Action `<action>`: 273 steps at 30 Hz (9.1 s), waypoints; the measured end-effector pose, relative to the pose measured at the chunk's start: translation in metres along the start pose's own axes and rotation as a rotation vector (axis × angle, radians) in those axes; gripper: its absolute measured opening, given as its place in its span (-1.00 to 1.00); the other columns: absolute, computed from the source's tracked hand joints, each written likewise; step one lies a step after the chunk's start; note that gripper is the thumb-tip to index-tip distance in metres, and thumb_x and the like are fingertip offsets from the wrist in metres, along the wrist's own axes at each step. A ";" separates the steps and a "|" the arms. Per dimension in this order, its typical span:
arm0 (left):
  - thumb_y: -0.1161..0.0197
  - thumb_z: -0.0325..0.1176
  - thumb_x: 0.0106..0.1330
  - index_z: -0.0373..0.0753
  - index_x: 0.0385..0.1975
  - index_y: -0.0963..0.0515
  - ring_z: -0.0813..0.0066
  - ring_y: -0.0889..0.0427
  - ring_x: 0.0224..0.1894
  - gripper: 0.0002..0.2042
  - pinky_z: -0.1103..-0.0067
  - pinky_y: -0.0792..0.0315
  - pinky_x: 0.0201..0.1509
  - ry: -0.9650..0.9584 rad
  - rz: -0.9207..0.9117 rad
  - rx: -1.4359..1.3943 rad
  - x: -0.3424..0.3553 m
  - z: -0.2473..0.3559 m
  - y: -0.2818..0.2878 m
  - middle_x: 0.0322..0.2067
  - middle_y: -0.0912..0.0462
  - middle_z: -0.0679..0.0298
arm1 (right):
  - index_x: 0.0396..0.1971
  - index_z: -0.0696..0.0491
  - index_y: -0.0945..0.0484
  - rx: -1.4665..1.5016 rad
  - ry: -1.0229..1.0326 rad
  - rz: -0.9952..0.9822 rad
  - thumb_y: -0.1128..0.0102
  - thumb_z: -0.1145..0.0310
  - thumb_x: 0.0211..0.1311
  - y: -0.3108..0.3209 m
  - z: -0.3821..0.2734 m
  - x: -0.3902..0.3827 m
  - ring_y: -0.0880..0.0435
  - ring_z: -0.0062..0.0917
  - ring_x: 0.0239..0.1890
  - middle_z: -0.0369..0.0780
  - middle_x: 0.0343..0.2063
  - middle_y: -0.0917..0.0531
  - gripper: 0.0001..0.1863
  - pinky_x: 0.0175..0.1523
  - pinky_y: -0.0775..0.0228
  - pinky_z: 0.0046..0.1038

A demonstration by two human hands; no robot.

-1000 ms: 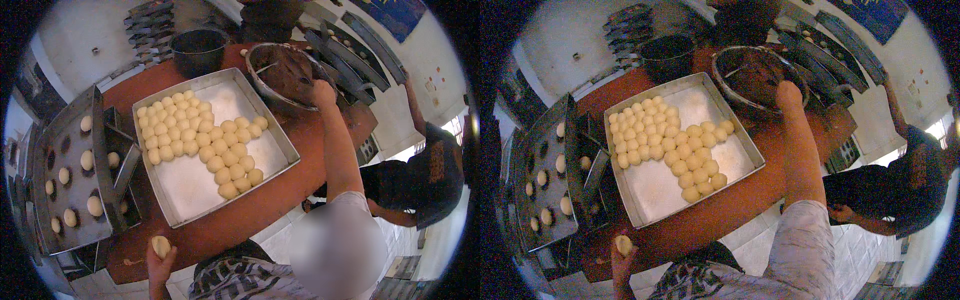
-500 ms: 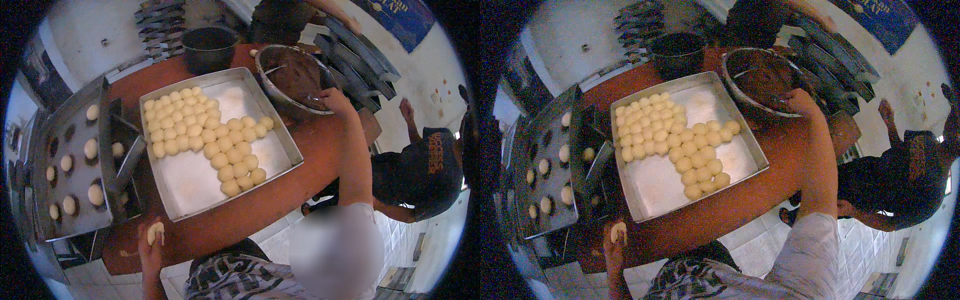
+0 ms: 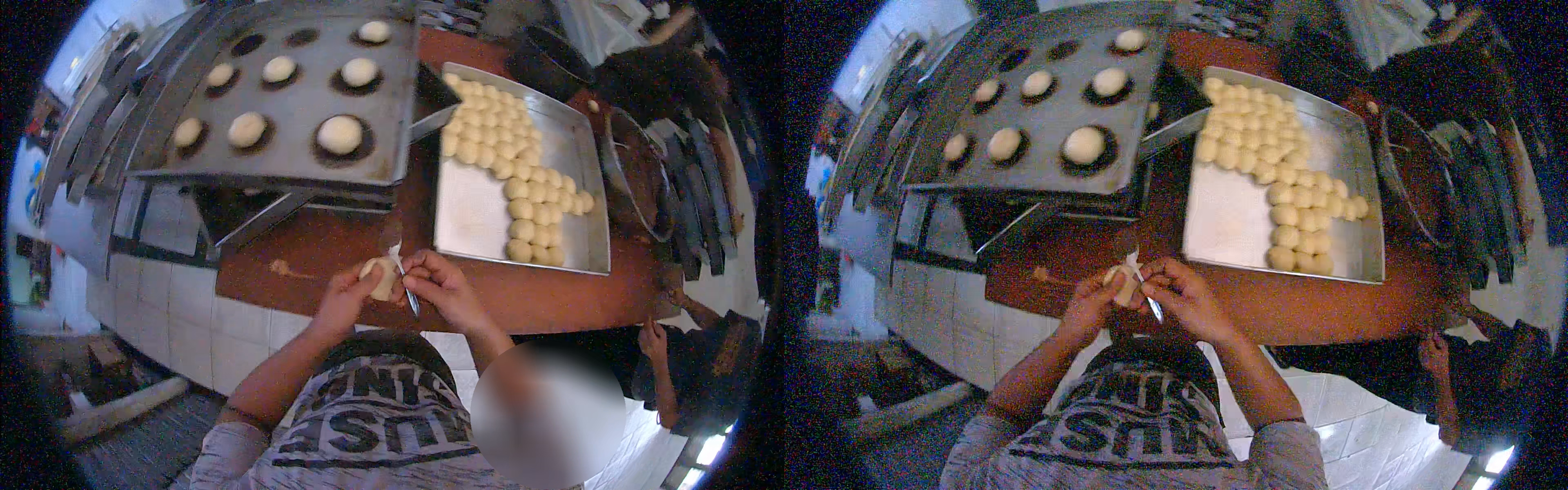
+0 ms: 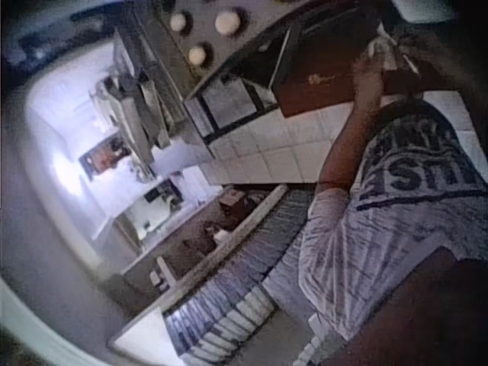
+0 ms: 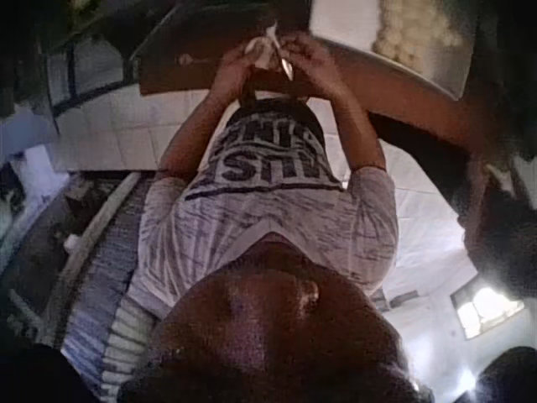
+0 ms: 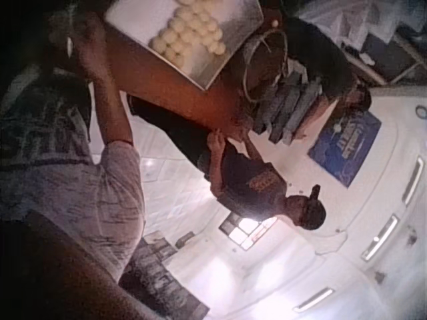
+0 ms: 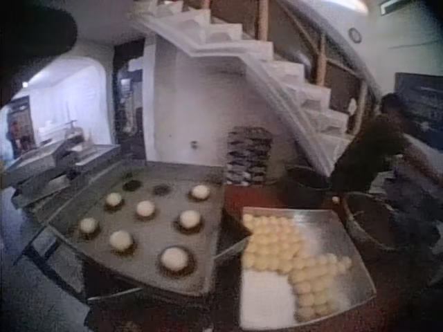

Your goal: The person prepares dough rolls by flattening a piece of dough, adding chocolate filling with a spoon, pinching the dough closed, and placing the finished rolls onto metal trays.

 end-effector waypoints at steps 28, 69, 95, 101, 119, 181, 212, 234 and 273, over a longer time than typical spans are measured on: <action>0.05 -0.64 0.08 -0.28 0.25 -0.01 0.40 -0.23 0.19 -0.36 0.51 -0.18 0.19 -0.323 -0.199 -0.331 -0.069 0.026 0.019 0.15 -0.22 0.16 | 0.04 0.00 -0.41 -0.964 0.403 0.102 -0.35 0.24 -0.18 -0.070 -0.054 0.005 -0.34 -0.30 -0.07 -0.19 -0.22 -0.50 -0.35 0.03 -0.23 -0.36; 0.09 0.01 0.32 -0.33 -0.22 -0.48 0.52 -0.48 -0.17 -0.54 0.64 -0.31 -0.07 -0.273 0.003 0.491 -0.051 0.047 -0.018 -0.27 -0.55 0.21 | -0.21 -0.05 -0.56 -0.264 0.183 0.202 -0.25 0.39 -0.05 -0.037 -0.040 -0.007 -0.36 -0.38 -0.14 -0.26 -0.27 -0.46 -0.69 -0.04 -0.23 -0.41; -0.39 -0.43 -0.17 -0.31 -0.49 -0.41 0.31 -0.47 -0.30 -0.71 0.47 -0.35 -0.20 -0.693 0.246 0.474 -0.058 0.074 0.005 -0.47 -0.42 0.21 | -0.08 0.11 -0.44 -0.816 0.433 0.253 -0.13 0.45 0.05 -0.073 -0.081 -0.012 -0.51 -0.31 -0.16 -0.06 -0.14 -0.49 -0.64 -0.09 -0.36 -0.44; -0.30 -0.39 -0.22 -0.31 -0.44 -0.41 0.05 -0.38 -0.39 -0.69 0.36 -0.30 -0.34 -1.099 0.288 0.680 -0.069 0.094 0.005 -0.43 -0.39 0.09 | -0.02 -0.02 -0.42 -1.134 0.878 -0.255 -0.30 0.45 -0.17 -0.120 -0.113 0.000 -0.40 -0.14 -0.02 -0.08 -0.04 -0.41 -0.44 0.02 -0.28 -0.28; -0.19 -0.27 0.03 -0.34 -0.26 -0.43 -0.03 -0.43 -0.25 -0.68 0.27 -0.43 -0.24 -0.733 0.525 1.302 -0.024 0.024 0.114 -0.35 -0.43 -0.05 | 0.04 0.13 -0.34 -1.502 0.675 0.408 -0.01 0.23 0.16 -0.070 -0.193 0.397 -0.43 -0.23 0.01 -0.04 -0.03 -0.45 -0.54 0.11 -0.24 -0.35; -0.05 -0.25 0.27 -0.36 -0.16 -0.42 0.49 -0.46 -0.35 -0.70 0.62 -0.35 -0.21 -0.260 0.201 0.575 -0.004 0.054 -0.024 -0.33 -0.50 0.21 | -0.39 0.17 -0.52 -1.776 -0.354 1.298 0.00 0.45 0.01 0.458 -0.187 -0.171 -0.59 -0.14 -0.29 -0.01 -0.36 -0.58 -0.83 -0.17 -0.45 -0.24; -0.14 -0.36 0.22 -0.33 -0.23 -0.50 0.54 -0.54 -0.27 -0.79 0.60 -0.38 -0.17 -0.242 -0.024 0.404 -0.004 0.037 -0.049 -0.37 -0.59 0.27 | -0.22 0.10 -0.39 0.208 -0.031 0.000 -0.03 0.34 0.22 0.014 -0.039 -0.013 -0.55 -0.55 -0.39 -0.25 -0.48 -0.57 -0.81 -0.24 -0.40 -0.55; 0.05 -0.59 -0.04 -0.37 0.11 -0.20 0.29 -0.30 0.14 -0.44 0.43 -0.20 0.22 -0.396 -0.047 -0.502 -0.047 0.054 0.072 0.06 -0.33 0.15 | 0.16 -0.09 -0.25 -1.320 0.348 0.168 -0.18 0.45 -0.09 -0.028 0.050 -0.017 -0.48 -0.23 -0.26 -0.09 -0.32 -0.51 -0.31 -0.16 -0.37 -0.27; 0.06 -0.07 0.33 -0.30 -0.26 -0.48 0.59 -0.47 -0.28 -0.63 0.63 -0.35 -0.20 -0.293 -0.046 0.340 -0.064 0.060 -0.001 -0.33 -0.52 0.27 | -0.36 0.03 -0.59 -0.728 0.533 0.234 -0.26 0.39 -0.07 -0.067 -0.076 -0.012 -0.37 -0.34 -0.07 -0.21 -0.24 -0.48 -0.80 0.01 -0.23 -0.34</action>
Point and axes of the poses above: each hand's wrist, its own x-axis towards the middle knuckle, its own y-axis out of the back of the hand, z = x × y, the point moved 5 cm from there along x, towards the middle knuckle
